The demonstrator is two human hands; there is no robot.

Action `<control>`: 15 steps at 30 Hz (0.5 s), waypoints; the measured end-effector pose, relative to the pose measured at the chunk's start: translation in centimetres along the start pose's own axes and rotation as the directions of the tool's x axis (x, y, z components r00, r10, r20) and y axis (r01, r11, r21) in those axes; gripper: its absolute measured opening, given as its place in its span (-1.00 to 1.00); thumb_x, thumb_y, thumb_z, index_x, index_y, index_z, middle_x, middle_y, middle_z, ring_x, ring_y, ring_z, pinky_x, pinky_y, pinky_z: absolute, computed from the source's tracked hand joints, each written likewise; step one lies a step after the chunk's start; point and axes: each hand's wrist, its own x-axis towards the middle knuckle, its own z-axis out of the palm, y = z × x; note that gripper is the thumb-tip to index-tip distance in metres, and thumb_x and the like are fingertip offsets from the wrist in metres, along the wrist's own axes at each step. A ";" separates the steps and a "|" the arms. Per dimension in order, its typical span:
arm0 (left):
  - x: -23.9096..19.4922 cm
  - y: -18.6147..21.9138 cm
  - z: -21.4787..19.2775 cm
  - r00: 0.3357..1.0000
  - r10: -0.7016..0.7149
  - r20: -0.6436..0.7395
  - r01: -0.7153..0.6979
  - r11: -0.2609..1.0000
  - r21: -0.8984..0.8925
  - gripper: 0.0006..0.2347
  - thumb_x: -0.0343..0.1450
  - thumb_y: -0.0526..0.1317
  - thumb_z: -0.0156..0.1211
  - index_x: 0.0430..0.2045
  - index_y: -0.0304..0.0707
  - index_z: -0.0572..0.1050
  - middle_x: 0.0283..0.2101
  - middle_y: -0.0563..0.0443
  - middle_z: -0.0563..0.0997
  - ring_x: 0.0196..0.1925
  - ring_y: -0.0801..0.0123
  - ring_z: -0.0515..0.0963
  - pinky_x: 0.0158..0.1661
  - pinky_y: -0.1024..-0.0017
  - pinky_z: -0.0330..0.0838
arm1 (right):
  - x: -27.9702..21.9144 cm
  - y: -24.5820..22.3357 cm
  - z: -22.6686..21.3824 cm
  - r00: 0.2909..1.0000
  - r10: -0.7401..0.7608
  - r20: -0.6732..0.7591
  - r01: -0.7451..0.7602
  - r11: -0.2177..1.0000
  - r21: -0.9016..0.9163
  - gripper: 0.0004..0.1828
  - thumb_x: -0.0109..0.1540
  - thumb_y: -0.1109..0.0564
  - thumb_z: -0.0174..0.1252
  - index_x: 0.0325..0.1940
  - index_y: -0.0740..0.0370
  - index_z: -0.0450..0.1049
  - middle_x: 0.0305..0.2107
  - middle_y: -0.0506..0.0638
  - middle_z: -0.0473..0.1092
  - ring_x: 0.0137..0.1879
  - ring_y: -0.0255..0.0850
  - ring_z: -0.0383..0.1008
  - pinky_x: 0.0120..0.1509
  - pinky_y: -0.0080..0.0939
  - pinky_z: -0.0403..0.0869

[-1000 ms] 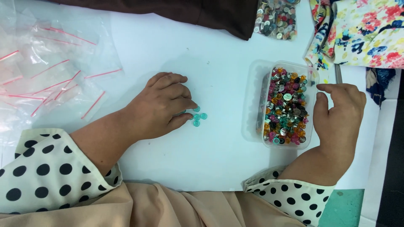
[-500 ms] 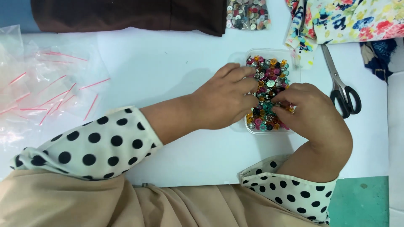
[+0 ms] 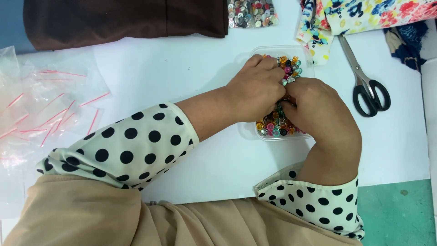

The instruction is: The person sorts colorful buttons from a container onto a white table, separating them by color. They place pink buttons into a small zip-lock bag, seal it, and repeat the process with teal buttons, placing them into another bag.

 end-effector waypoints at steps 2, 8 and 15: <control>0.2 -0.6 -0.4 1.000 -0.011 0.003 0.011 0.999 0.053 -0.91 0.24 -0.24 0.27 -0.59 0.13 0.67 -0.39 0.15 0.50 -0.08 0.11 0.39 0.05 0.13 0.23 | 0.3 -0.5 -0.3 0.999 0.032 0.011 -0.032 0.999 -0.008 -0.86 0.20 0.20 0.12 -0.45 0.27 0.42 -0.47 0.10 0.41 -0.32 0.07 0.39 -0.31 0.09 0.33; -0.2 -1.9 -0.3 0.992 -0.021 -0.122 0.031 0.996 0.080 -0.93 0.24 -0.28 0.29 -0.55 0.03 0.63 -0.37 0.13 0.49 -0.02 0.07 0.39 0.04 0.13 0.23 | 0.5 0.0 -0.2 0.995 -0.002 -0.098 0.003 1.000 0.005 -0.82 0.24 0.19 0.13 -0.44 0.28 0.36 -0.46 0.09 0.38 -0.30 0.06 0.36 -0.32 0.11 0.31; -0.2 0.3 0.1 0.983 0.100 -0.156 -0.119 0.987 -0.112 -0.97 0.27 -0.11 0.34 -0.53 0.11 0.67 -0.37 0.18 0.46 -0.05 0.14 0.40 -0.01 0.08 0.26 | -0.3 1.4 -0.6 0.965 -0.057 -0.258 0.054 0.998 -0.019 -0.81 0.27 0.24 0.16 -0.07 0.29 0.60 -0.33 0.11 0.48 -0.16 0.09 0.46 -0.25 0.11 0.41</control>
